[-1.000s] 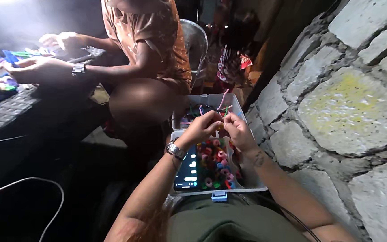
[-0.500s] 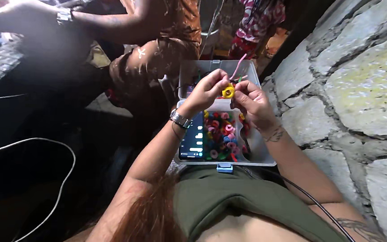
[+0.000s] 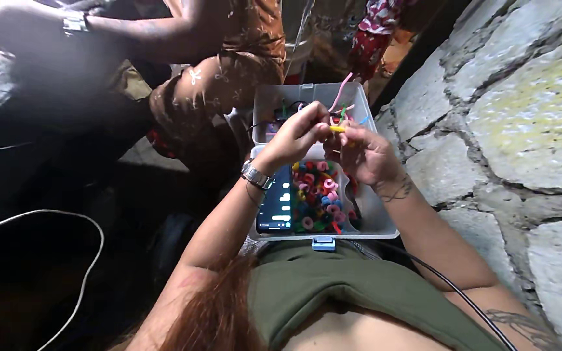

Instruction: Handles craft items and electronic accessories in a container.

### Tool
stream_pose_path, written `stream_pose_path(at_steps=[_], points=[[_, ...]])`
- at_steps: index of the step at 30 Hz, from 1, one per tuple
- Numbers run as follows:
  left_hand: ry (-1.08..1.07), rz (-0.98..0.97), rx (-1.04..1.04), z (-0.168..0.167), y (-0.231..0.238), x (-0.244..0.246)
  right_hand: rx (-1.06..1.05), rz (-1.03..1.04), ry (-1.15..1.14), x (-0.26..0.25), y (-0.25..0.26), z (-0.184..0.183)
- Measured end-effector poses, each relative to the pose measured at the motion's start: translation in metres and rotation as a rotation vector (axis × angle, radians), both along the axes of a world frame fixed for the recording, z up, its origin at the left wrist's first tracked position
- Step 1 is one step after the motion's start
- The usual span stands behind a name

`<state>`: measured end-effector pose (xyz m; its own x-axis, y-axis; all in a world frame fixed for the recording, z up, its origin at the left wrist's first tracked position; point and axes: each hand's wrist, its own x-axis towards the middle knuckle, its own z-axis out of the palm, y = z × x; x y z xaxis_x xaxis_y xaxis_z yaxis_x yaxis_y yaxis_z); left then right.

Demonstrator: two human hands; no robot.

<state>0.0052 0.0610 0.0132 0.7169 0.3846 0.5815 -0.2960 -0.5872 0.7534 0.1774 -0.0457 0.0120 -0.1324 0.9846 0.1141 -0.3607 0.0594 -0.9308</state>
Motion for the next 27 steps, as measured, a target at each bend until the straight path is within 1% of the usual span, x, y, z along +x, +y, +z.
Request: stream_pose_path(at_steps=[2, 3, 5, 9, 12, 14, 17, 19, 21, 23, 25, 27], points=[[0.086, -0.074, 0.037, 0.000, 0.001, -0.002, -0.022, -0.029, -0.024, 0.002, 0.001, 0.000], [0.140, -0.073, 0.054, 0.001, 0.002, -0.002, -0.021, -0.045, -0.069, 0.003, 0.001, 0.000], [0.182, 0.008, 0.074, 0.000, 0.004, -0.004, -0.018, -0.080, -0.165, 0.003, 0.000, 0.001], [0.070, 0.213, 0.134, 0.002, 0.005, -0.004, 0.033, -0.151, -0.268, 0.000, 0.000, 0.000], [0.026, 0.347, 0.143, 0.001, 0.003, -0.004, 0.033, -0.207, -0.332, 0.001, 0.001, 0.000], [-0.012, 0.437, 0.120, -0.001, 0.005, -0.005, 0.044, -0.242, -0.395, 0.002, 0.001, 0.000], [-0.094, 0.526, 0.020, -0.003, 0.010, -0.008, 0.120, -0.314, -0.497, 0.003, 0.002, -0.003], [-0.140, 0.558, -0.054, -0.003, 0.012, -0.008, 0.265, -0.393, -0.575, 0.003, 0.006, -0.006], [-0.152, 0.593, -0.076, -0.003, 0.011, -0.009, 0.451, -0.504, -0.685, 0.002, 0.008, -0.008], [-0.133, 0.617, -0.087, 0.000, 0.010, -0.010, 0.570, -0.646, -0.810, 0.001, 0.009, -0.007], [-0.107, 0.606, -0.082, 0.002, 0.008, -0.012, 0.553, -0.804, -0.916, 0.002, 0.008, -0.005], [-0.080, 0.590, -0.056, 0.003, 0.006, -0.012, 0.451, -0.924, -0.954, 0.005, 0.010, -0.002]])
